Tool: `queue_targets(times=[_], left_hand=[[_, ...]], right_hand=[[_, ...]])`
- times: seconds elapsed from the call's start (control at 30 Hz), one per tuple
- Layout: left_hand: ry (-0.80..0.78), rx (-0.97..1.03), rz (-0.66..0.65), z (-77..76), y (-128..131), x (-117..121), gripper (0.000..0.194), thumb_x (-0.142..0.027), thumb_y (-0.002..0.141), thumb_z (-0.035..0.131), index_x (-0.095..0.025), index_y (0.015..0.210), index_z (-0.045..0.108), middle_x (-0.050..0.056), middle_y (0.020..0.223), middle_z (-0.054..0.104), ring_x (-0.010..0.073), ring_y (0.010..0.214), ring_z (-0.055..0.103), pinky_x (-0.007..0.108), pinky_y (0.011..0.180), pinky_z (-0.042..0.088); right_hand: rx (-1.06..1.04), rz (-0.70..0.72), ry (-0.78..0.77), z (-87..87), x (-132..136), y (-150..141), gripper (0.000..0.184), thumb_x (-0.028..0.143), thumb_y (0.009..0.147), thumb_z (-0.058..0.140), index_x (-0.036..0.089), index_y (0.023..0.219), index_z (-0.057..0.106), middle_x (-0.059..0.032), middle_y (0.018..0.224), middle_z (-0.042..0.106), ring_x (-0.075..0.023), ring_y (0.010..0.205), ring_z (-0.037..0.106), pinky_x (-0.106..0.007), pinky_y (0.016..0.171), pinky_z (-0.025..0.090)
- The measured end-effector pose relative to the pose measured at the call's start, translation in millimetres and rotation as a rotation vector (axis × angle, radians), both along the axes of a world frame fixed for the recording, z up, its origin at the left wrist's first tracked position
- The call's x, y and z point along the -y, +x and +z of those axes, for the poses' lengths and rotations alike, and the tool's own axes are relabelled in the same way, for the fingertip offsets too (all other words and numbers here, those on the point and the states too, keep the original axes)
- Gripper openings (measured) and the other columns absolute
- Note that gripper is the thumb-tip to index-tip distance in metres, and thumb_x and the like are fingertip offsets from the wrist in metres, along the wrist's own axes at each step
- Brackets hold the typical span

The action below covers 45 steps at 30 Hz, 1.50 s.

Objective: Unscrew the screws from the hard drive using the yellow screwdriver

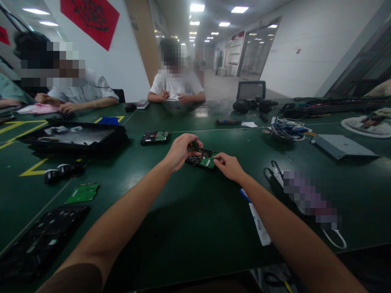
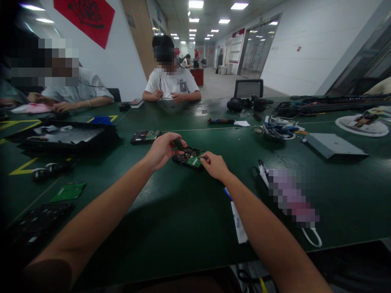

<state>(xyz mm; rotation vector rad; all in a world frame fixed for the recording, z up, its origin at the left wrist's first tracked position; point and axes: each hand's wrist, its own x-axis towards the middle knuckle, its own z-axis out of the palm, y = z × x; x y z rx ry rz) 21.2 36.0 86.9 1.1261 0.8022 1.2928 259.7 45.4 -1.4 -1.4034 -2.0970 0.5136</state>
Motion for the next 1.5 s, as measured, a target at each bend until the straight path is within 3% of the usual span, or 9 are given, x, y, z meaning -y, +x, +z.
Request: queue_targets(times=[0.27, 0.5, 0.63, 0.73, 0.9, 1.13, 1.33, 1.5], left_hand=[[0.052, -0.062, 0.059, -1.9, -0.7, -2.5, 0.018, -0.033, 0.083, 0.064, -0.015, 0.083, 0.07, 0.009, 0.094, 0.066, 0.0198, 0.089, 0.063, 0.028, 0.063, 0.057], [0.007, 0.021, -0.007, -4.1, 2.4, -1.7, 0.02, -0.035, 0.084, 0.065, -0.017, 0.094, 0.063, 0.008, 0.086, 0.07, 0.0228, 0.086, 0.068, 0.036, 0.068, 0.059], [0.073, -0.029, 0.048, -3.7, 1.8, -2.0, 0.017, -0.034, 0.084, 0.066, -0.017, 0.086, 0.064, 0.006, 0.089, 0.068, 0.0198, 0.085, 0.064, 0.03, 0.065, 0.057], [0.1, -0.072, 0.009, -3.0, 0.2, -1.7, 0.018, -0.034, 0.085, 0.065, -0.016, 0.086, 0.068, 0.007, 0.09, 0.067, 0.019, 0.085, 0.063, 0.028, 0.063, 0.055], [0.032, -0.018, -0.074, -3.7, 2.4, 0.4, 0.022, -0.037, 0.086, 0.063, -0.016, 0.094, 0.065, 0.01, 0.086, 0.07, 0.0246, 0.087, 0.068, 0.034, 0.064, 0.058], [0.095, -0.104, 0.061, -2.3, 0.7, -1.8, 0.02, -0.035, 0.084, 0.062, -0.016, 0.082, 0.069, 0.008, 0.091, 0.067, 0.0203, 0.084, 0.064, 0.03, 0.063, 0.056], [0.071, -0.069, -0.058, -4.4, 2.5, -0.3, 0.022, -0.036, 0.086, 0.062, -0.016, 0.092, 0.067, 0.009, 0.087, 0.068, 0.0235, 0.086, 0.065, 0.034, 0.063, 0.058], [0.095, -0.06, 0.049, -3.3, 4.0, 0.1, 0.015, -0.034, 0.085, 0.062, -0.018, 0.087, 0.062, 0.007, 0.089, 0.067, 0.0231, 0.09, 0.065, 0.032, 0.064, 0.057]], right_hand=[[0.007, 0.002, -0.001, 0.2, 0.3, 0.4, 0.028, 0.041, 0.099, 0.056, 0.023, 0.116, 0.068, 0.0024, 0.073, 0.065, -0.0148, 0.065, 0.058, -0.028, 0.061, 0.038], [0.016, -0.002, 0.013, 0.5, 0.3, -0.2, 0.026, 0.04, 0.099, 0.057, 0.022, 0.115, 0.068, 0.0025, 0.073, 0.065, -0.0149, 0.065, 0.058, -0.029, 0.062, 0.039], [0.019, 0.004, -0.006, 3.0, 1.5, 0.3, 0.027, 0.041, 0.1, 0.055, 0.022, 0.116, 0.067, 0.0026, 0.073, 0.065, -0.0147, 0.065, 0.058, -0.029, 0.062, 0.039], [0.019, 0.002, -0.017, 3.5, 2.0, 0.3, 0.028, 0.041, 0.1, 0.055, 0.022, 0.116, 0.067, 0.0028, 0.072, 0.065, -0.0149, 0.065, 0.059, -0.029, 0.061, 0.039], [0.002, 0.003, -0.017, 3.6, 2.7, -0.3, 0.027, 0.041, 0.099, 0.056, 0.022, 0.116, 0.067, 0.0025, 0.073, 0.066, -0.015, 0.066, 0.059, -0.029, 0.062, 0.039], [0.0, 0.0, -0.028, 5.8, 4.5, -0.6, 0.028, 0.042, 0.1, 0.055, 0.023, 0.116, 0.068, 0.0018, 0.075, 0.067, -0.0149, 0.066, 0.058, -0.029, 0.062, 0.039], [-0.007, -0.003, -0.004, 1.4, 1.6, -0.6, 0.027, 0.041, 0.098, 0.056, 0.022, 0.114, 0.068, 0.0021, 0.073, 0.065, -0.015, 0.066, 0.058, -0.029, 0.062, 0.039], [-0.001, 0.002, 0.001, -1.0, -0.6, 0.6, 0.028, 0.042, 0.099, 0.056, 0.022, 0.115, 0.068, 0.0022, 0.073, 0.065, -0.0149, 0.065, 0.058, -0.028, 0.062, 0.038]])
